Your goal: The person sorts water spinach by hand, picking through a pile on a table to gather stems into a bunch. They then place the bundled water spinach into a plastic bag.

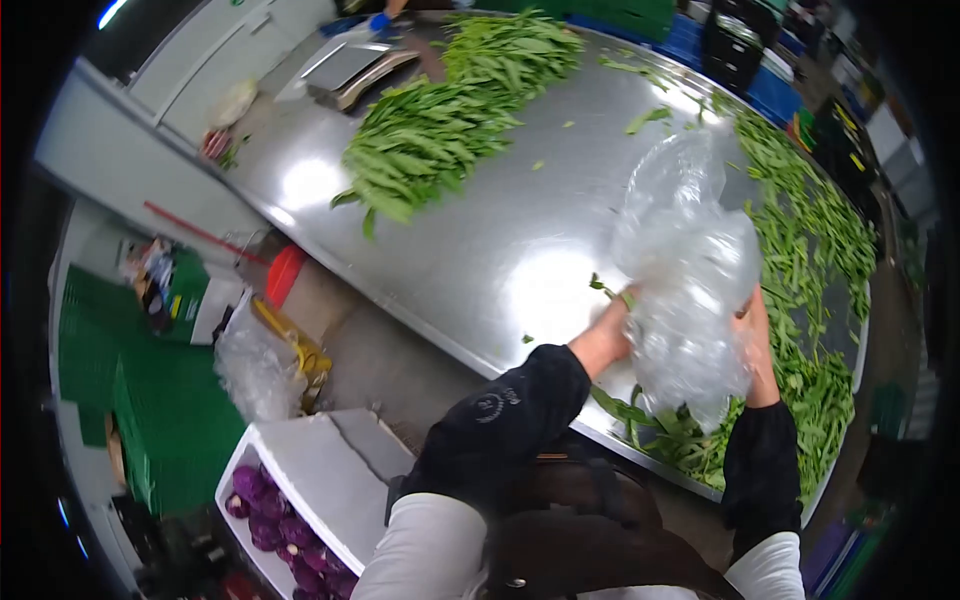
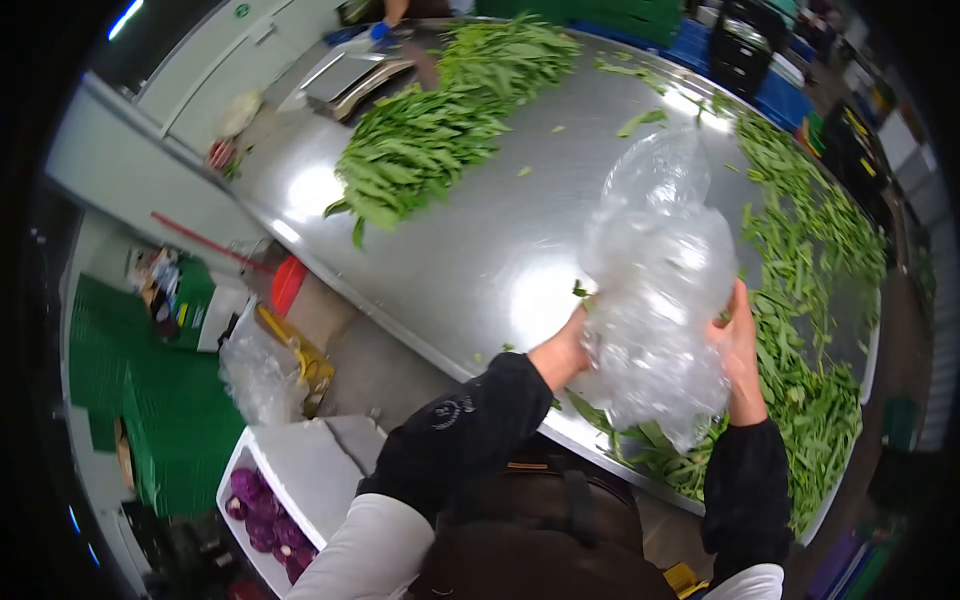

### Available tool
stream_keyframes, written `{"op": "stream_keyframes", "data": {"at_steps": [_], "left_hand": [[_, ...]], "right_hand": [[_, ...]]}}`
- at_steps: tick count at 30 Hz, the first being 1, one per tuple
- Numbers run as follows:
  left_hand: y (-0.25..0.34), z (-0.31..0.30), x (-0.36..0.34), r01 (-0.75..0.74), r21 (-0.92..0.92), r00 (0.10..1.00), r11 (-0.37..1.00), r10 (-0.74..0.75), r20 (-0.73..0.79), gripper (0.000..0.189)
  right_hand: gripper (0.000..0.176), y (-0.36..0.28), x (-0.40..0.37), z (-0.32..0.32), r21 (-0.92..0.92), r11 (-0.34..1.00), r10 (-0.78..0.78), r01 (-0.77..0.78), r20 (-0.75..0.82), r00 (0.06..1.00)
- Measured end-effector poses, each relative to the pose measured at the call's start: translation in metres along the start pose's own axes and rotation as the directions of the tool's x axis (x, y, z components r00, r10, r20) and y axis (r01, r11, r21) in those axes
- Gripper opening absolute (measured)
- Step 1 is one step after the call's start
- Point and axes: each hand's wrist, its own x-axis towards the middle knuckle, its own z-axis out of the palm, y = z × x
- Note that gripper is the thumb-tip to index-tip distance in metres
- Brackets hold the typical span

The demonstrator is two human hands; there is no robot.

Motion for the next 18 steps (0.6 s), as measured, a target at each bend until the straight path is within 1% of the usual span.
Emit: {"op": "stream_keyframes", "data": {"at_steps": [2,3,4,5,6,7,8,9,10,11,12,13,14,15,16,17,18], "left_hand": [[-0.006,0.013,-0.012,-0.058,0.138,0.998,0.989,0.060,-0.013,0.040],[-0.004,0.007,-0.010,-0.076,0.134,0.996,0.988,0.080,-0.027,0.040],[0.000,0.000,-0.007,-0.099,0.425,0.993,0.900,0.119,-0.020,0.038],[0.003,-0.008,-0.005,-0.103,0.676,0.989,0.730,0.148,-0.009,0.035],[0.009,-0.010,-0.015,-0.102,0.670,0.987,0.735,0.160,-0.025,0.035],[0.019,-0.010,-0.034,-0.088,0.556,0.989,0.826,0.141,-0.053,0.036],[0.027,-0.013,-0.050,-0.078,0.429,0.990,0.900,0.122,-0.077,0.036],[0.030,-0.037,-0.056,-0.117,0.344,0.990,0.931,0.138,-0.036,0.044],[0.034,-0.043,-0.070,-0.133,0.336,0.985,0.932,0.161,-0.056,0.044],[0.038,-0.050,-0.088,-0.296,0.328,0.949,0.897,0.316,-0.009,0.050],[0.042,-0.056,-0.107,-0.448,0.316,0.887,0.836,0.460,0.039,0.056],[0.046,-0.067,-0.123,-0.532,0.356,0.830,0.769,0.557,0.036,0.055],[0.050,-0.076,-0.138,-0.600,0.384,0.773,0.702,0.633,0.051,0.056],[0.055,-0.076,-0.158,-0.630,0.446,0.726,0.636,0.685,0.050,0.061],[0.057,-0.071,-0.167,-0.667,0.414,0.663,0.619,0.747,-0.050,0.066],[0.059,-0.079,-0.181,-0.708,0.376,0.655,0.598,0.755,0.033,0.064],[0.054,-0.090,-0.196,-0.707,0.332,0.669,0.624,0.743,0.028,0.063]], "right_hand": [[0.045,0.054,0.012,-0.023,-0.077,0.995,-0.052,0.060,0.107,0.993],[0.045,0.063,0.008,-0.022,-0.071,0.995,-0.054,0.063,0.131,0.990],[0.043,0.070,0.003,-0.021,0.024,1.000,-0.006,0.002,0.146,0.989],[0.042,0.074,0.003,-0.018,0.116,0.991,0.046,-0.065,0.164,0.985],[0.042,0.055,0.003,-0.008,0.116,0.991,0.052,-0.074,0.185,0.981],[0.041,0.019,0.004,0.008,0.152,0.988,-0.038,-0.002,0.260,0.965],[0.041,-0.001,0.011,0.021,0.196,0.979,-0.128,0.064,0.331,0.935],[0.043,0.002,0.029,0.019,0.118,0.993,-0.068,0.029,0.341,0.938],[0.043,-0.009,0.033,0.031,0.120,0.992,-0.067,0.023,0.370,0.927],[0.041,-0.029,0.031,0.044,0.075,0.980,-0.198,0.184,0.303,0.932],[0.040,-0.044,0.029,0.060,0.020,0.941,-0.334,0.339,0.236,0.913],[0.040,-0.052,0.029,0.076,0.019,0.940,-0.333,0.339,0.251,0.909],[0.041,-0.062,0.030,0.086,-0.048,0.849,-0.498,0.527,0.264,0.826],[0.042,-0.073,0.028,0.089,-0.142,0.714,-0.639,0.686,0.269,0.721],[0.043,-0.076,0.026,0.099,-0.170,0.567,-0.759,0.806,0.271,0.592],[0.041,-0.072,0.028,0.111,-0.228,0.497,-0.782,0.837,0.300,0.546],[0.040,-0.068,0.028,0.131,-0.122,0.366,-0.883,0.923,0.269,0.385]]}}
